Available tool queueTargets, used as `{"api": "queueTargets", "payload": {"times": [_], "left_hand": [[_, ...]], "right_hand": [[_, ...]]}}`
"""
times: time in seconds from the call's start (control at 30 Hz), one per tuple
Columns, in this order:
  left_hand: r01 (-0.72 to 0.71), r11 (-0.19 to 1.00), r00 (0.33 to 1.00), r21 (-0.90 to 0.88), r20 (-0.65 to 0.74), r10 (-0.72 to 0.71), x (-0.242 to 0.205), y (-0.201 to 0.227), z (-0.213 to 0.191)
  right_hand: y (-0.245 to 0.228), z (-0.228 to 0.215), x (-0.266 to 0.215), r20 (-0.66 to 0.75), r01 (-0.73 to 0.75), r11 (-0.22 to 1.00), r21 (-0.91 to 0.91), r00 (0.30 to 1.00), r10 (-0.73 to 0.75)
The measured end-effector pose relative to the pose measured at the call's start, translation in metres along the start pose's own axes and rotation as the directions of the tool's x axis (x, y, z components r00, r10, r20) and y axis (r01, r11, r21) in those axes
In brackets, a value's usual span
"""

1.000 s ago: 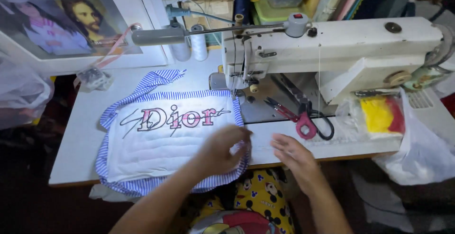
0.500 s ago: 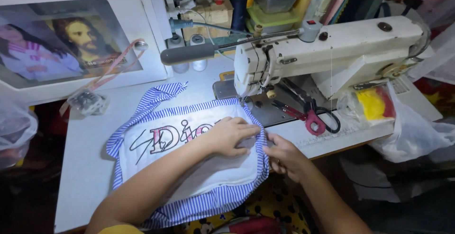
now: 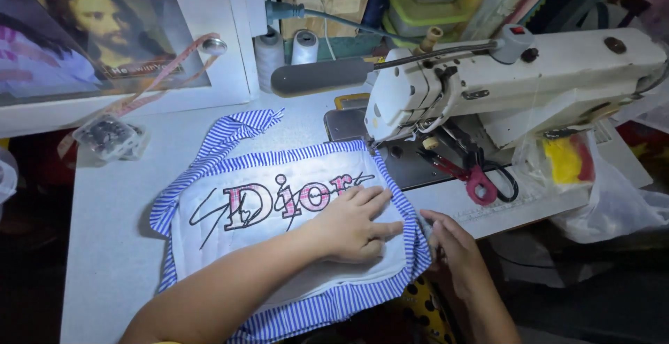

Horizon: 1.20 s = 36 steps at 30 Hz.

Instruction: The person is manually folding and smoothing the striped edges of a quilted fabric piece with embroidery, likely preparing it for sewing or as a final step in production.

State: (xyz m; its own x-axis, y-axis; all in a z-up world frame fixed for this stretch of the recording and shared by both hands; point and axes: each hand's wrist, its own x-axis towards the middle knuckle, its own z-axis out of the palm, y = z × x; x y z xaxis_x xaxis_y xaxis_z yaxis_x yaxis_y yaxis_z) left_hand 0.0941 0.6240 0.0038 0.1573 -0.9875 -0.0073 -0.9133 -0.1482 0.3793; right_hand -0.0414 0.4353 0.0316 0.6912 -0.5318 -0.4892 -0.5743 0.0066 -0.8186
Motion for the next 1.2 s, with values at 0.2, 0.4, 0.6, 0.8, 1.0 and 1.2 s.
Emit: {"api": "queueTargets", "payload": {"times": [0.2,0.4,0.6,0.8,1.0,1.2], "left_hand": [[-0.047,0.991,0.911,0.128,-0.401,0.095,0.003,0.001,0.025],[-0.087,0.996,0.969,0.016,-0.232,0.089,0.000,0.011,0.015],[-0.061,0.996,0.992,0.072,-0.109,0.069,0.004,0.009,0.017],[-0.093,0.994,0.993,0.065,-0.065,0.098,0.008,0.004,0.028],[0.138,0.989,0.907,0.042,-0.407,-0.109,0.005,-0.007,0.026],[0.178,0.983,0.945,0.035,-0.285,-0.161,0.005,-0.011,0.004]], "right_hand": [[-0.001,0.012,0.001,0.096,0.129,0.912,-0.390,0.990,-0.099],[-0.003,0.004,-0.007,-0.015,0.042,0.807,-0.589,0.998,-0.063],[0.005,0.003,0.001,0.083,0.223,0.664,-0.714,0.968,-0.236],[0.007,-0.003,0.032,0.023,0.161,0.954,-0.253,0.987,-0.160],[0.015,0.009,0.038,0.113,0.431,0.797,-0.423,0.898,-0.425],[0.012,0.018,0.034,0.110,0.459,0.695,-0.554,0.868,-0.485]]}}
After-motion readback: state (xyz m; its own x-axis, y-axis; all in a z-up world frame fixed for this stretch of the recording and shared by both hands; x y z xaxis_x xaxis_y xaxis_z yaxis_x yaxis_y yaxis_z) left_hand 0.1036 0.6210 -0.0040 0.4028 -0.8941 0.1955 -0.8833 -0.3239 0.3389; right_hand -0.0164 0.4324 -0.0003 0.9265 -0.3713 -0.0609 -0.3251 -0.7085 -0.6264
